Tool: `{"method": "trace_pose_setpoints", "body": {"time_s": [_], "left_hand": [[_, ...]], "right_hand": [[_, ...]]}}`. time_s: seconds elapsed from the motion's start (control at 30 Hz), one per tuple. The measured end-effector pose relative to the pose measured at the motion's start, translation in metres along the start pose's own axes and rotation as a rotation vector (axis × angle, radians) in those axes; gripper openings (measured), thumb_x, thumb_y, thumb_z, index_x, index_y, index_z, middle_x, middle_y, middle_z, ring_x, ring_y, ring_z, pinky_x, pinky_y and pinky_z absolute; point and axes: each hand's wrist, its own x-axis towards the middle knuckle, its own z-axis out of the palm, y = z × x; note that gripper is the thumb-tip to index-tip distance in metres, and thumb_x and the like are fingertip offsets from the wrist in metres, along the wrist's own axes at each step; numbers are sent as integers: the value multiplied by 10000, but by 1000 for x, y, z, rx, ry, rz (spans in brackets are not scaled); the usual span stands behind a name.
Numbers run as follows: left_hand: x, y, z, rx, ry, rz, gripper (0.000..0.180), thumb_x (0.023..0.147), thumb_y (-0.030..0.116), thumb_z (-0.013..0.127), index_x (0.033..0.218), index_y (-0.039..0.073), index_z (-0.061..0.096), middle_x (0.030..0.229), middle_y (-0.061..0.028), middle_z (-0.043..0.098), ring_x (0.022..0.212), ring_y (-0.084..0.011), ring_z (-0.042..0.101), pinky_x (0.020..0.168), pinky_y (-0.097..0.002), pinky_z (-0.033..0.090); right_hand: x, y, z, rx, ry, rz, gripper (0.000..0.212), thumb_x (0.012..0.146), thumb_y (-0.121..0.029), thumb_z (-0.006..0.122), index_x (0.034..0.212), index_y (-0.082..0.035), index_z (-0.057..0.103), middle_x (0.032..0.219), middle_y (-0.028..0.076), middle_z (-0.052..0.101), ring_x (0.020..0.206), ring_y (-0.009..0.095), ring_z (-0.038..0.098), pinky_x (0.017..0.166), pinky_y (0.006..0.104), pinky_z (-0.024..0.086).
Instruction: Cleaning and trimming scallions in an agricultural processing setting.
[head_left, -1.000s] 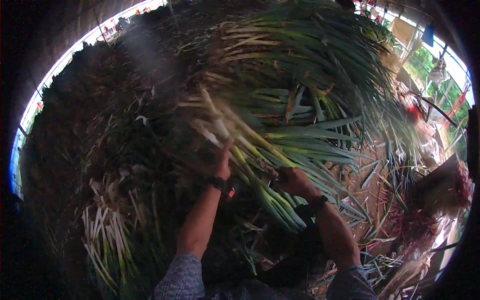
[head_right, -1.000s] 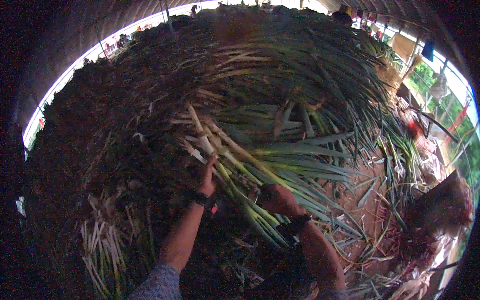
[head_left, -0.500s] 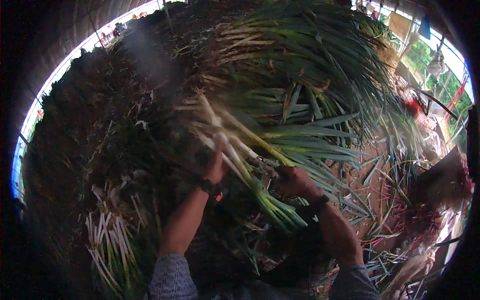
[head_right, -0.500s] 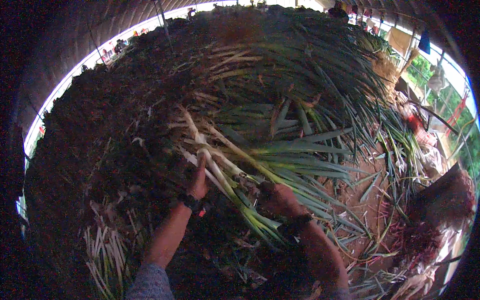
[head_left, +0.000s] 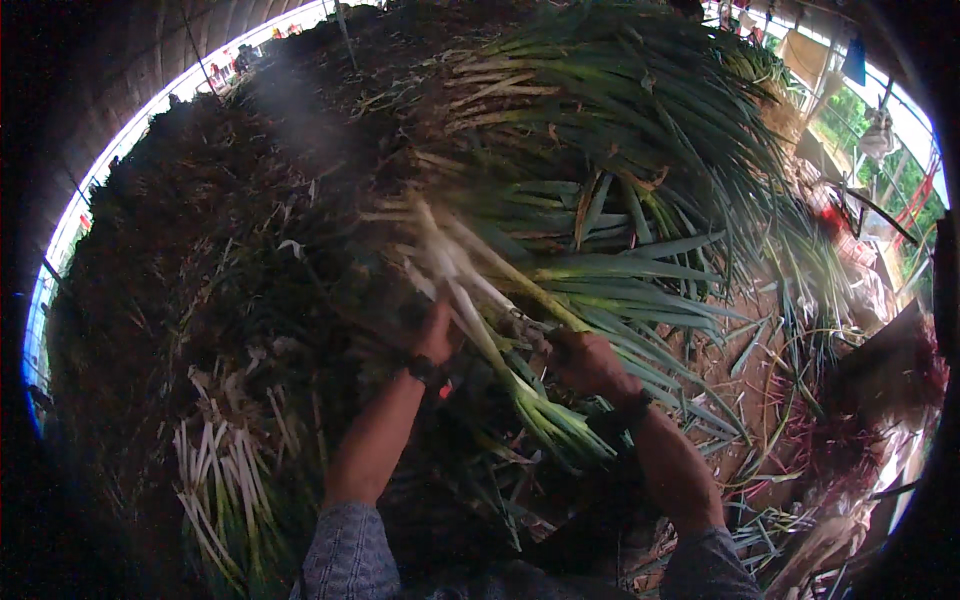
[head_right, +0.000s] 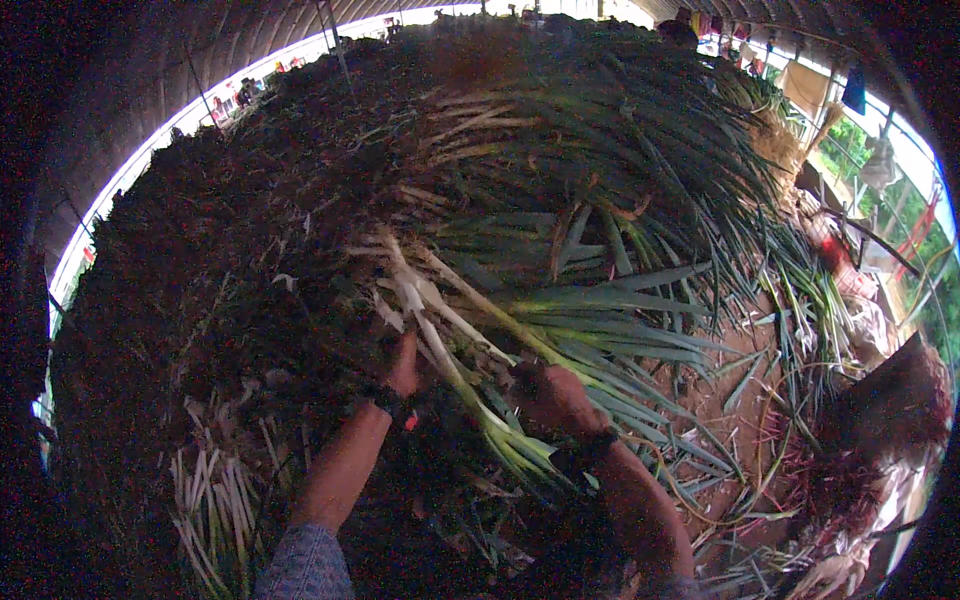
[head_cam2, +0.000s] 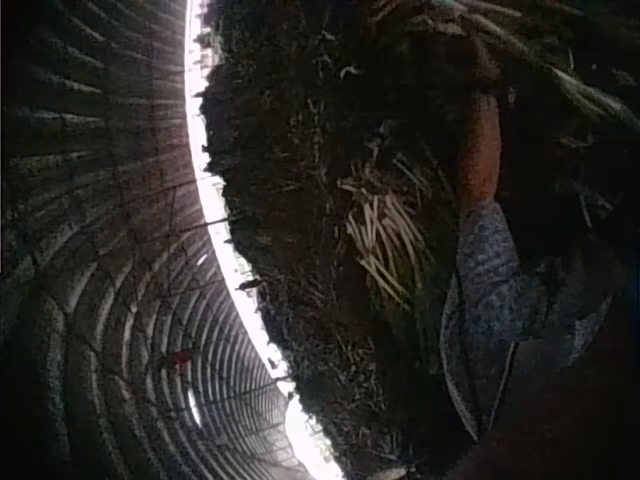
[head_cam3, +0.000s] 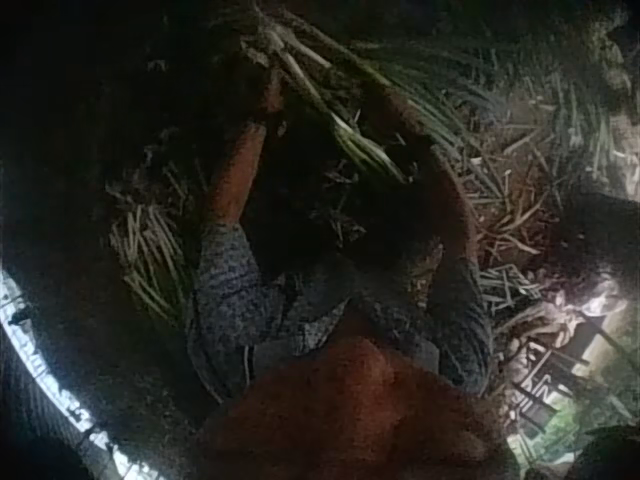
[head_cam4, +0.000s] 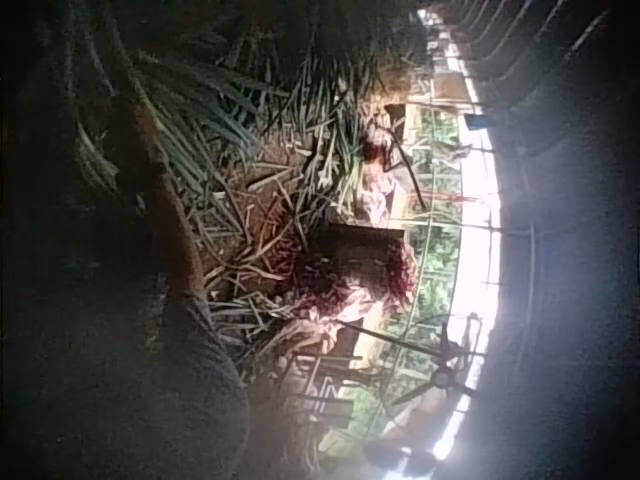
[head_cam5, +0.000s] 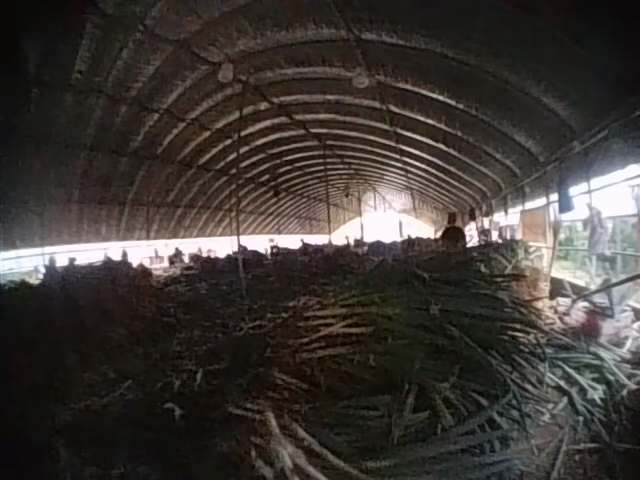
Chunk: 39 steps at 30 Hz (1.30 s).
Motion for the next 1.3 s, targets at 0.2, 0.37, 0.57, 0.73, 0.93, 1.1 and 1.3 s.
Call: {"method": "trace_pose_setpoints", "body": {"time_s": [0.2, 0.37, 0.57, 0.73, 0.93, 1.1, 1.3], "left_hand": [[17, -16, 4, 598, -89, 485, 553, 871, 70, 522, 1406, 54, 379, 1297, -150, 501, 1147, -237, 506, 965, -339, 422], [53, -84, -54, 559, -18, 220, 524, 982, 239, 523, 1428, 26, 351, 1366, -88, 461, 1245, -193, 431, 1022, -287, 380], [29, -62, -2, 933, 91, 530, 514, 944, 122, 499, 1428, 42, 342, 1426, -134, 390, 1303, -249, 382, 1062, -341, 334], [-1, 0, 5, 317, -9, 220, 626, 825, 21, 608, 1402, 50, 367, 1363, -160, 451, 1234, -310, 457, 1016, -387, 391], [-7, 21, 24, 983, 207, 542, 694, 723, 25, 708, 1359, 64, 432, 1257, -197, 530, 1163, -369, 502, 990, -416, 407], [13, -26, -26, 733, 169, 643, 632, 810, 101, 685, 1385, 113, 422, 1213, -77, 535, 1006, -239, 539, 866, -367, 459], [32, 16, 31, -638, 59, -124, 412, 913, 289, 599, 1272, 102, 523, 1135, -22, 551, 1020, -163, 517, 906, -329, 433]], "right_hand": [[0, 27, 4, -73, -94, 60, 269, 833, -320, 617, 907, -62, 623, 758, 184, 643, 716, 402, 622, 630, 479, 484], [2, 7, 18, -11, -120, 6, 295, 884, -341, 565, 933, -58, 632, 764, 214, 645, 709, 437, 611, 637, 507, 480], [-1, 0, 12, -36, 30, 135, 303, 883, -350, 592, 968, -63, 630, 742, 213, 641, 700, 438, 612, 614, 502, 479], [0, -13, 10, -19, 101, 3, 281, 868, -306, 607, 1029, -75, 612, 730, 199, 645, 688, 433, 620, 611, 501, 490], [-2, -8, 4, -42, 165, -131, 259, 868, -272, 598, 1048, -87, 617, 780, 203, 653, 742, 431, 630, 653, 500, 510], [1, -20, 6, 65, -8, 23, 276, 869, -278, 600, 1060, -82, 633, 855, 212, 663, 798, 428, 637, 696, 499, 515], [-3, 2, 7, 75, 67, 104, 308, 879, -292, 597, 1097, -78, 639, 894, 224, 667, 817, 429, 637, 701, 485, 513]]}}
